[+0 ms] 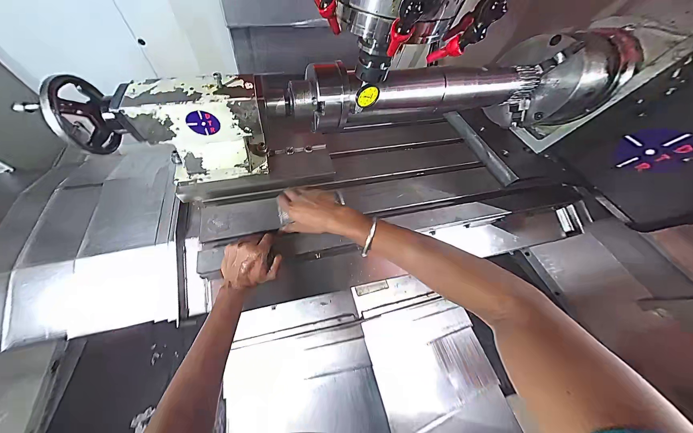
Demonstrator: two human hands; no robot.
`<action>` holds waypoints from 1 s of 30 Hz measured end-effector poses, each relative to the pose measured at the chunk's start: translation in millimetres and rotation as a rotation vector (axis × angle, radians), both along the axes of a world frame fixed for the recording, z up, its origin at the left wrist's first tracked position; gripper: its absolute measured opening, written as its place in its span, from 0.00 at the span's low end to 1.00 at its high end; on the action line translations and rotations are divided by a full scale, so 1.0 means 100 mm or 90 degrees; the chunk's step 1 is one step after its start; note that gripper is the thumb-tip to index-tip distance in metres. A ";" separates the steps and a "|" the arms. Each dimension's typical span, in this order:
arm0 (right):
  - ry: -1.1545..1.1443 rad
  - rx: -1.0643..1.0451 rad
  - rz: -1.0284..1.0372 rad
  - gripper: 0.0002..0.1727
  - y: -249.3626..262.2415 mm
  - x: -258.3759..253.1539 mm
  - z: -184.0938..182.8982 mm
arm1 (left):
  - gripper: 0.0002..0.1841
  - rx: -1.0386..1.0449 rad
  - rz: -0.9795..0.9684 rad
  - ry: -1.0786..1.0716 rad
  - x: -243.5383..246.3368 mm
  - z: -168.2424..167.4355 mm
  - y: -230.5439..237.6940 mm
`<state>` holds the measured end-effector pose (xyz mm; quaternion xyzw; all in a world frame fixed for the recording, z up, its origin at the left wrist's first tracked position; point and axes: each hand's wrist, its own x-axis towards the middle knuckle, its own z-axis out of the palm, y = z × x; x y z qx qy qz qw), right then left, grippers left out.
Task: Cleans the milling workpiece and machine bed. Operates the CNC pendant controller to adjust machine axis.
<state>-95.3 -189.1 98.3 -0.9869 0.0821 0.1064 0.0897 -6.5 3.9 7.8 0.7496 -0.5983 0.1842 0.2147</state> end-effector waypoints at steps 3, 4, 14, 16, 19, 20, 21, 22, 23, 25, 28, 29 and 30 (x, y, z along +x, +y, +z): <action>0.003 -0.007 -0.024 0.41 0.02 -0.25 -0.05 | 0.33 0.065 0.029 0.063 -0.02 0.05 0.04; -0.007 -0.019 -0.015 0.41 0.01 -0.29 -0.05 | 0.31 0.085 0.037 0.081 0.00 0.09 0.01; -0.110 0.052 -0.045 0.45 0.27 -0.54 0.35 | 0.22 -0.129 0.119 0.611 -1.06 0.31 0.39; -0.232 0.149 -0.080 0.38 0.59 -0.89 0.65 | 0.19 -0.319 0.090 0.870 -1.63 0.32 0.57; -0.381 0.271 -0.131 0.30 1.33 -1.79 0.79 | 0.31 -0.471 0.061 1.224 -2.47 0.64 0.66; -0.418 0.276 -0.151 0.28 1.58 -2.13 0.68 | 0.34 -0.497 0.037 1.312 -2.76 0.82 0.67; -0.457 0.254 -0.186 0.27 1.80 -2.45 0.53 | 0.36 -0.506 0.008 1.388 -3.06 0.98 0.68; -0.502 0.225 -0.244 0.27 1.96 -2.79 0.34 | 0.40 -0.478 -0.014 1.456 -3.39 1.12 0.70; -0.565 0.204 -0.321 0.26 2.04 -3.12 0.19 | 0.44 -0.400 -0.019 1.514 -3.72 1.24 0.74; -0.616 0.102 -0.433 0.28 1.98 -3.85 0.04 | 0.47 -0.212 -0.018 1.526 -4.37 1.36 0.79; -0.625 -0.086 -0.536 0.34 1.86 -5.02 0.02 | 0.41 0.005 -0.207 1.496 -5.22 1.52 0.96; -0.618 -0.135 -0.571 0.34 1.86 -5.44 0.07 | 0.38 0.050 -0.281 1.495 -5.49 1.62 1.05; -0.610 -0.170 -0.615 0.31 1.92 -5.85 0.15 | 0.35 0.087 -0.366 1.487 -5.73 1.72 1.17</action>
